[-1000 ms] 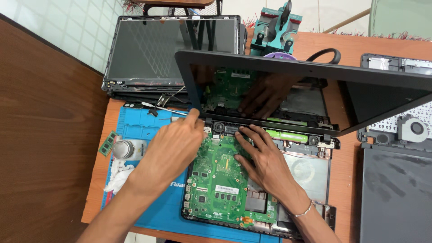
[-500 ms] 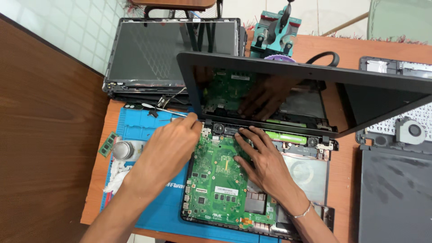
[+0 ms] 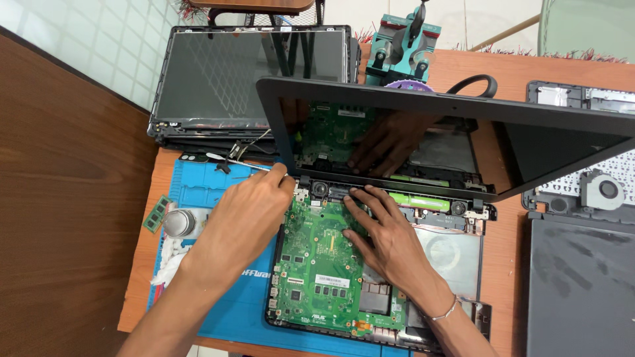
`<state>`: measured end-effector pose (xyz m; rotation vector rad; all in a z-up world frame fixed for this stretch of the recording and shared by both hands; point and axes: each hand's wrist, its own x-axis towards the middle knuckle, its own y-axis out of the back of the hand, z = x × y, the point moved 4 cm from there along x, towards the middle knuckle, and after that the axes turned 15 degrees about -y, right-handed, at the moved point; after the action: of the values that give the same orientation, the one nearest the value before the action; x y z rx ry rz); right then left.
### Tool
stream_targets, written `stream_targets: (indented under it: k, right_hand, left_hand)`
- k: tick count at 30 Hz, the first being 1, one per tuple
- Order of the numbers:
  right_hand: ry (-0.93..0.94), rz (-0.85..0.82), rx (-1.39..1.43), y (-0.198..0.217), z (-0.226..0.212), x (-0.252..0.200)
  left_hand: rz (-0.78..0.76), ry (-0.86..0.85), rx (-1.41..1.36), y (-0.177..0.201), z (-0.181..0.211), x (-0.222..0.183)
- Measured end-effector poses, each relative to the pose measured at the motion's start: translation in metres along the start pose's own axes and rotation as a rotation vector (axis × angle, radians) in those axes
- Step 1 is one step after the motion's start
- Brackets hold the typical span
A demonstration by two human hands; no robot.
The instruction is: The person uses a screwdriver to remove screws from a laptop motherboard and then connects a ribbon cable and a small internal component by hand.
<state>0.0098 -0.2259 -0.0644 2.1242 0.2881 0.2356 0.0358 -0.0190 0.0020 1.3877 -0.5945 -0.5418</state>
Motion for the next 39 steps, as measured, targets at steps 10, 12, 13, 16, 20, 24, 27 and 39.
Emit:
stream_targets:
  k: [10,12,13,16,20,24,27,39]
  right_hand:
    - [0.006,0.009,-0.006,-0.001,0.000,-0.001]
    - [0.004,0.006,-0.006,0.000,-0.001,-0.001]
    - [0.005,0.008,-0.007,0.001,-0.001,0.000]
    - [0.000,0.003,-0.005,0.001,-0.002,0.000]
    - [-0.002,0.006,-0.005,0.001,-0.002,0.000]
    - [0.001,0.009,-0.009,0.000,-0.001,0.000]
    - [0.001,0.010,-0.014,-0.001,0.000,0.000]
    - [-0.006,0.000,0.004,-0.001,0.000,0.000]
  left_hand:
    - [-0.018,0.031,0.021,0.002,0.001,0.002]
    - [-0.151,0.109,0.015,-0.004,-0.004,-0.001]
    - [-0.088,0.069,0.005,-0.003,-0.004,0.000]
    - [0.030,-0.019,-0.035,-0.003,-0.003,0.001]
    - [0.022,-0.041,-0.076,-0.003,-0.002,0.001]
    - [0.058,-0.026,-0.035,0.000,-0.004,-0.003]
    - [0.140,0.007,-0.018,0.006,-0.009,-0.008]
    - [0.134,0.020,-0.045,0.008,-0.011,-0.003]
